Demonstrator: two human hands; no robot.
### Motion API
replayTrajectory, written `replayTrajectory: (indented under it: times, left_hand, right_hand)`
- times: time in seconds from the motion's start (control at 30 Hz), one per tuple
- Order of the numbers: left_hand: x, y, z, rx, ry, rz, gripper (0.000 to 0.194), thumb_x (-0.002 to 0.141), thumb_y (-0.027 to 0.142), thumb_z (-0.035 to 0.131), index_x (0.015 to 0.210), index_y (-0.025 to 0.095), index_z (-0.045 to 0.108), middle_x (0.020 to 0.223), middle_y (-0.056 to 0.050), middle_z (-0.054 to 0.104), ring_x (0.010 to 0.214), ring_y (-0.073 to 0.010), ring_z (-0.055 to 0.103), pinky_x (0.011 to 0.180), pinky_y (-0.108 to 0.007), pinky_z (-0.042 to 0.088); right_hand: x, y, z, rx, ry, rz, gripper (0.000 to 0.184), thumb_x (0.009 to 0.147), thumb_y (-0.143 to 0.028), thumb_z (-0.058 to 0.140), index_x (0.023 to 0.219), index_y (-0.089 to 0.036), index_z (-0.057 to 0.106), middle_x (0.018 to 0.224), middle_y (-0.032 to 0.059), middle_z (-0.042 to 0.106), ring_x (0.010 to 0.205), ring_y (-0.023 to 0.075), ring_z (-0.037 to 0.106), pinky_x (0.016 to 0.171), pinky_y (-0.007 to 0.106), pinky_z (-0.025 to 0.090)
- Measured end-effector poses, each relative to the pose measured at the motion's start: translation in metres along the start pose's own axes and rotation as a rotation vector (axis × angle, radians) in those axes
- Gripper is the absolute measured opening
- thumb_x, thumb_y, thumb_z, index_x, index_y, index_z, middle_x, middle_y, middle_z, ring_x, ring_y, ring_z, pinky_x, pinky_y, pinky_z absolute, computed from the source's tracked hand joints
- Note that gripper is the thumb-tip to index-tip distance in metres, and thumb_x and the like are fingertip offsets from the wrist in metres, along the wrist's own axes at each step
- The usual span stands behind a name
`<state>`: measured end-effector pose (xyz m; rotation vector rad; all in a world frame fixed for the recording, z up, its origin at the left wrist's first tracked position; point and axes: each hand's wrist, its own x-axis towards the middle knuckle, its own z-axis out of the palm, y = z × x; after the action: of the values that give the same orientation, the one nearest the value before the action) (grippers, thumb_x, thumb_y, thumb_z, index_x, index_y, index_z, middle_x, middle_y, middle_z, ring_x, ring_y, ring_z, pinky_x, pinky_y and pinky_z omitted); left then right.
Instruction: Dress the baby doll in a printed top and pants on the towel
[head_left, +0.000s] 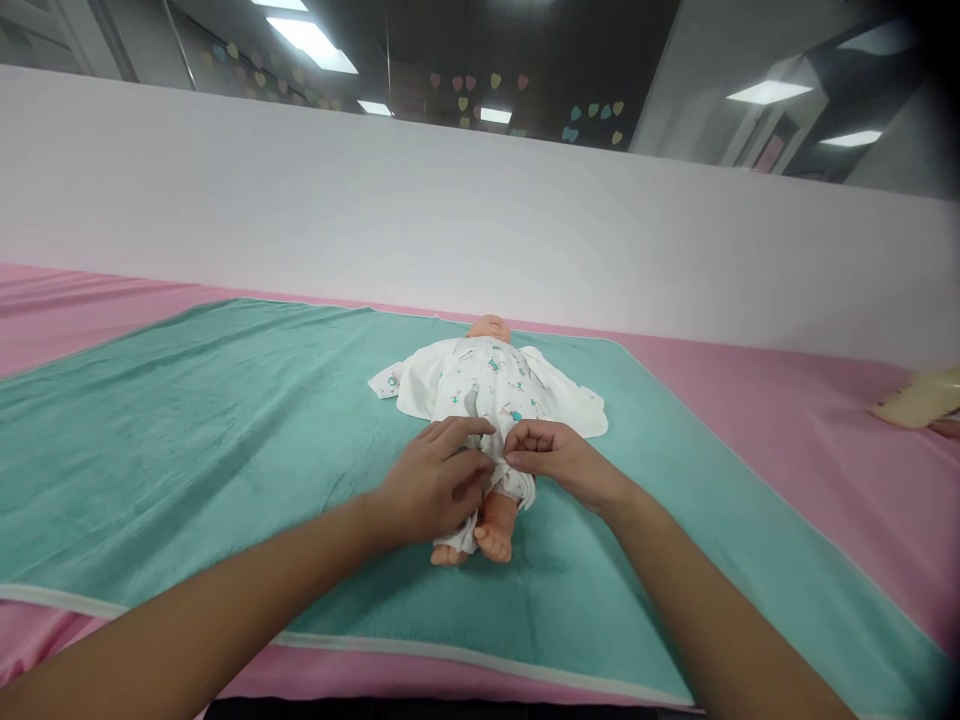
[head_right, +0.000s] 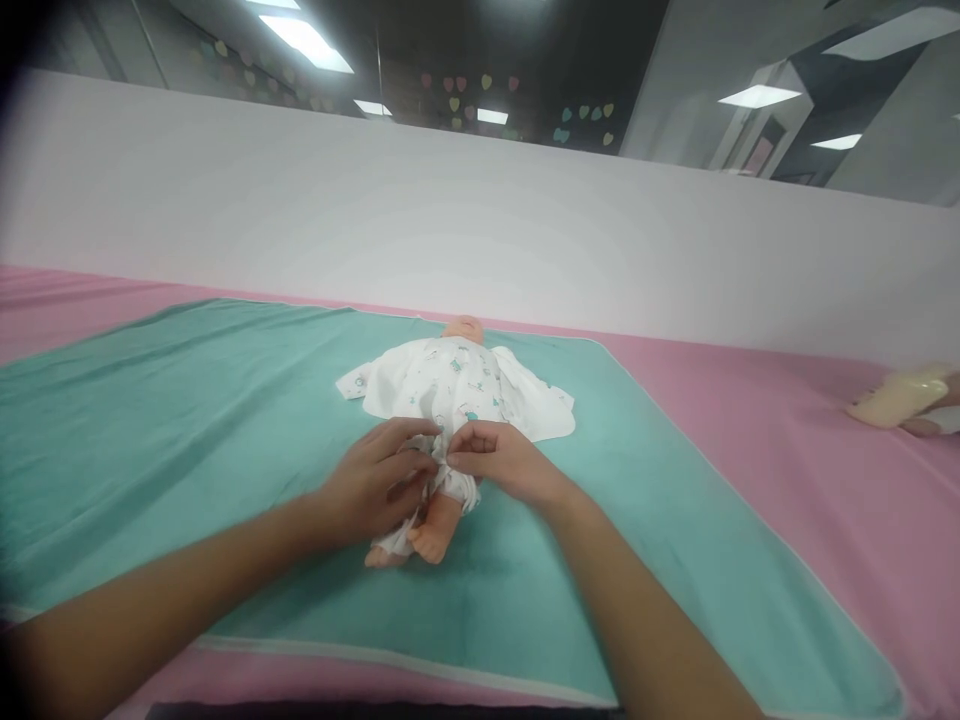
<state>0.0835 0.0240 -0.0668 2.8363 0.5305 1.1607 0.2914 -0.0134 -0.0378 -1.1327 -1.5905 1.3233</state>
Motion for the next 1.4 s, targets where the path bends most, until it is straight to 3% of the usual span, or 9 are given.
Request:
replayTrajectory:
  times: [0.13, 0.47, 0.77, 0.87, 0.97, 1.1, 1.23, 1.3, 1.4]
  left_hand:
    - [0.002, 0.004, 0.001, 0.021, -0.035, -0.014, 0.009, 0.081, 0.025, 0.057, 0.084, 0.017, 0.060, 0.120, -0.009, 0.053, 0.104, -0.0231, 0.052, 0.087, -0.039, 0.043]
    - [0.003, 0.007, 0.005, -0.046, -0.071, -0.068, 0.008, 0.072, 0.009, 0.054, 0.074, 0.016, 0.058, 0.119, -0.007, 0.053, 0.102, -0.0215, 0.054, 0.085, -0.037, 0.045]
    - [0.002, 0.012, -0.011, -0.575, -0.281, -0.233, 0.007, 0.067, 0.012, 0.060, 0.069, 0.015, 0.054, 0.133, -0.010, 0.038, 0.113, -0.0274, 0.048, 0.084, -0.036, 0.049]
    - [0.003, 0.015, -0.019, -0.820, -0.382, -0.334, 0.008, 0.071, 0.017, 0.059, 0.068, 0.014, 0.053, 0.141, -0.008, 0.030, 0.102, -0.0246, 0.055, 0.070, -0.033, 0.053]
    - [0.007, 0.017, -0.027, -1.066, -0.510, -0.328, 0.009, 0.072, 0.016, 0.058, 0.068, 0.013, 0.051, 0.143, -0.009, 0.028, 0.088, -0.0198, 0.061, 0.063, -0.029, 0.051]
    - [0.014, 0.015, -0.036, -1.148, -0.611, -0.196, 0.006, 0.070, 0.015, 0.061, 0.067, 0.015, 0.055, 0.136, -0.008, 0.042, 0.093, -0.0210, 0.057, 0.075, -0.033, 0.049]
    - [0.017, 0.014, -0.037, -1.350, -0.778, -0.121, 0.021, 0.077, 0.024, 0.056, 0.057, 0.016, 0.056, 0.123, -0.009, 0.057, 0.103, -0.0256, 0.055, 0.090, -0.038, 0.044]
    - [0.016, 0.013, -0.033, -1.464, -0.740, -0.191, 0.024, 0.078, 0.027, 0.056, 0.057, 0.016, 0.057, 0.113, -0.011, 0.061, 0.103, -0.0270, 0.056, 0.090, -0.039, 0.044]
    - [0.011, 0.007, -0.025, -1.543, -0.404, -0.430, 0.022, 0.081, 0.028, 0.052, 0.065, 0.014, 0.059, 0.100, -0.012, 0.063, 0.087, -0.0241, 0.060, 0.076, -0.037, 0.048]
  right_hand:
    - [0.001, 0.003, -0.001, 0.023, -0.045, 0.020, 0.022, 0.073, -0.035, 0.069, 0.081, -0.016, 0.060, 0.069, -0.0012, 0.055, 0.063, 0.0099, 0.049, 0.058, 0.023, 0.039]
    - [0.002, 0.005, -0.001, 0.015, -0.099, 0.033, 0.016, 0.074, -0.029, 0.069, 0.081, -0.017, 0.062, 0.072, -0.0005, 0.058, 0.067, 0.0103, 0.052, 0.060, 0.023, 0.041]
    - [0.001, 0.008, -0.006, -0.029, -0.071, 0.040, 0.016, 0.072, -0.030, 0.071, 0.078, -0.017, 0.063, 0.068, 0.0015, 0.062, 0.061, 0.0128, 0.056, 0.057, 0.026, 0.044]
    - [0.002, 0.009, -0.008, -0.048, 0.012, -0.011, 0.025, 0.076, -0.040, 0.065, 0.069, -0.016, 0.061, 0.062, 0.0005, 0.058, 0.056, 0.0115, 0.052, 0.055, 0.025, 0.041]
    - [0.006, 0.015, -0.012, -0.114, 0.161, -0.055, 0.046, 0.086, -0.051, 0.045, 0.057, -0.017, 0.053, 0.050, -0.0018, 0.048, 0.048, 0.0097, 0.044, 0.053, 0.025, 0.037]
    - [0.013, 0.027, -0.017, -0.293, 0.362, 0.024, 0.050, 0.084, -0.058, 0.043, 0.055, -0.018, 0.048, 0.046, -0.0026, 0.045, 0.045, 0.0103, 0.042, 0.050, 0.025, 0.034]
    - [0.018, 0.036, -0.020, -0.358, 0.428, 0.078, 0.052, 0.081, -0.063, 0.043, 0.055, -0.018, 0.047, 0.047, -0.0019, 0.046, 0.046, 0.0114, 0.044, 0.050, 0.025, 0.036]
    - [0.020, 0.039, -0.021, -0.360, 0.434, 0.085, 0.052, 0.081, -0.064, 0.043, 0.055, -0.019, 0.047, 0.047, -0.0017, 0.047, 0.046, 0.0117, 0.044, 0.050, 0.025, 0.036]
    - [0.022, 0.045, -0.025, -0.372, 0.478, 0.095, 0.052, 0.080, -0.065, 0.043, 0.055, -0.019, 0.046, 0.049, -0.0017, 0.047, 0.046, 0.0120, 0.044, 0.049, 0.025, 0.036]
